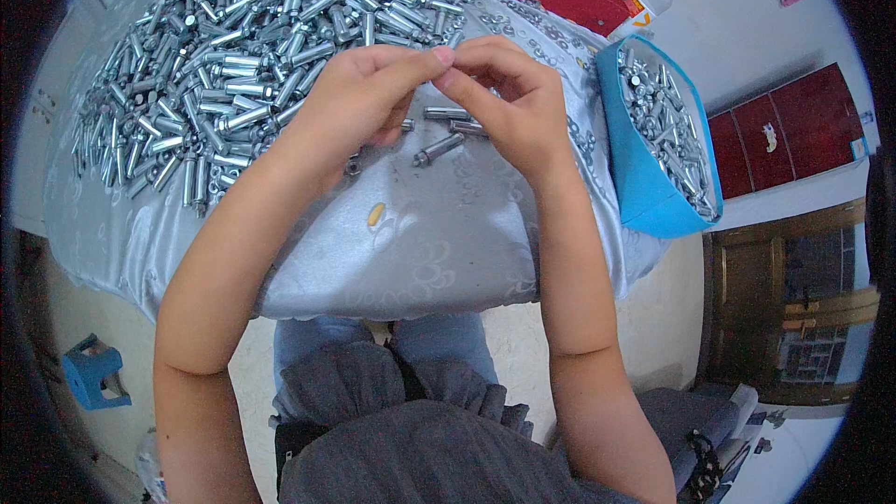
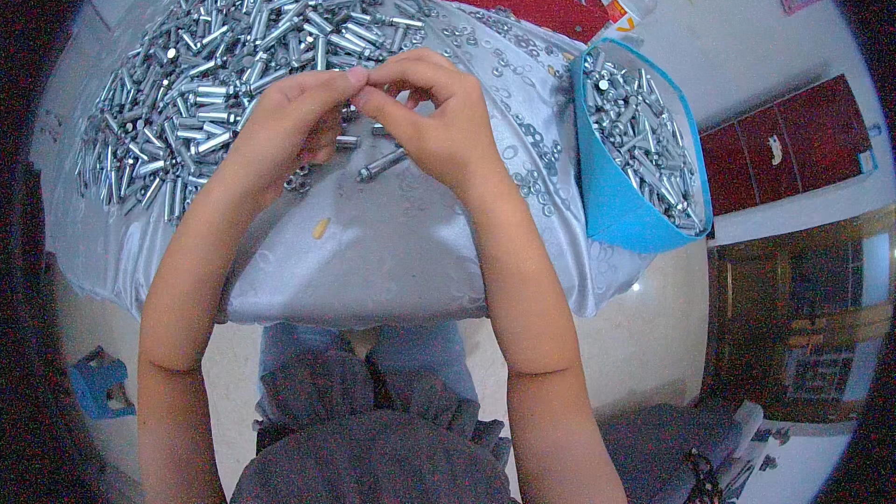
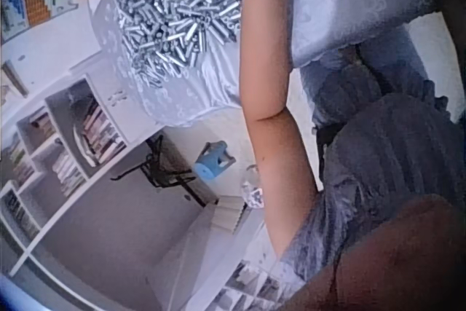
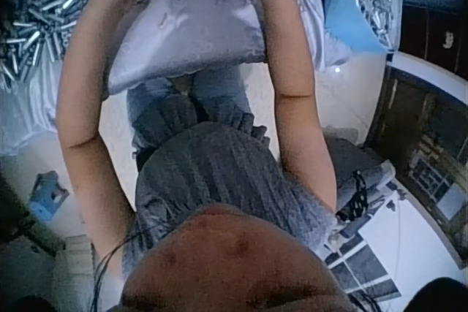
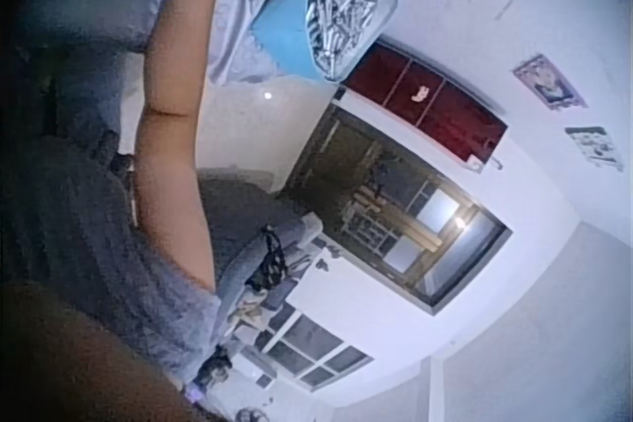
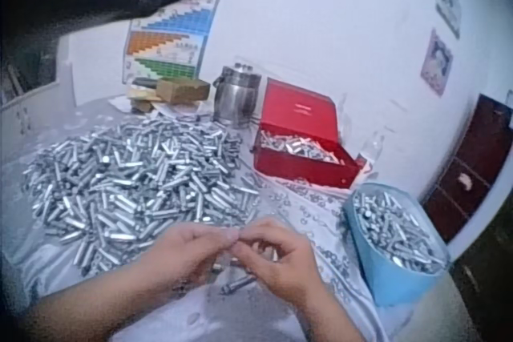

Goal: The person sits at a table covered with a large pile of metal bolts and washers. They repeatedly pick up a bolt and a washer, thread the washer onto the bolt, and place the assembled unit into a blue container. The person continues this repetitive assembly process throughout the video.

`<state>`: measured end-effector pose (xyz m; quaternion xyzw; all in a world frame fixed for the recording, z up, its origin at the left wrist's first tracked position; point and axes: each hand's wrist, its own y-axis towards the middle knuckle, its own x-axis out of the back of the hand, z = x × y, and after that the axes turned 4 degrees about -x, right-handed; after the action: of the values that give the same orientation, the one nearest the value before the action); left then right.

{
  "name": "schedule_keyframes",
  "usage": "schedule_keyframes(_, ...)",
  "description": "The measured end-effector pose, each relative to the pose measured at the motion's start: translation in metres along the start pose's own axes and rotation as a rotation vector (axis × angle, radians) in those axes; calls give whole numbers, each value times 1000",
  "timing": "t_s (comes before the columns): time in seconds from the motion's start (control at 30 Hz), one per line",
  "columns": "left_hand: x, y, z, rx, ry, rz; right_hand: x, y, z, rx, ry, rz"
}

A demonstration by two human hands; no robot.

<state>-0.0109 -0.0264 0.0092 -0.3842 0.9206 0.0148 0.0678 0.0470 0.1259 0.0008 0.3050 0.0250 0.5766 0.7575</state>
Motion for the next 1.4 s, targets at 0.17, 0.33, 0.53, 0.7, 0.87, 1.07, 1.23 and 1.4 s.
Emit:
schedule_keyframes(0.17, 5, 1, -2, 28, -92, 52, -4, 0, 0, -113, 62, -1)
schedule_keyframes(0.33, 5, 0, -7, 31, -213, -25, -14, -2, 12, -162, 195, -86)
schedule_keyframes(0.53, 17, 7, -5, -27, -415, -120, -19, -9, 12, 245, -289, 272)
schedule_keyframes(0.7, 20, 9, -4, -38, -559, -156, -33, -17, 14, 349, -513, 497)
schedule_keyframes(0.87, 18, 10, -2, -22, -558, -153, -38, -18, 11, 381, -564, 454)
schedule_keyframes(1.07, 18, 10, -2, -13, -521, -154, -38, -17, 13, 332, -564, 451)
schedule_keyframes(1.23, 17, 9, -2, -10, -506, -157, -33, -16, 16, 283, -607, 460)
schedule_keyframes(1.4, 17, 10, -2, -15, -411, -159, -28, -16, 10, 251, -490, 474)
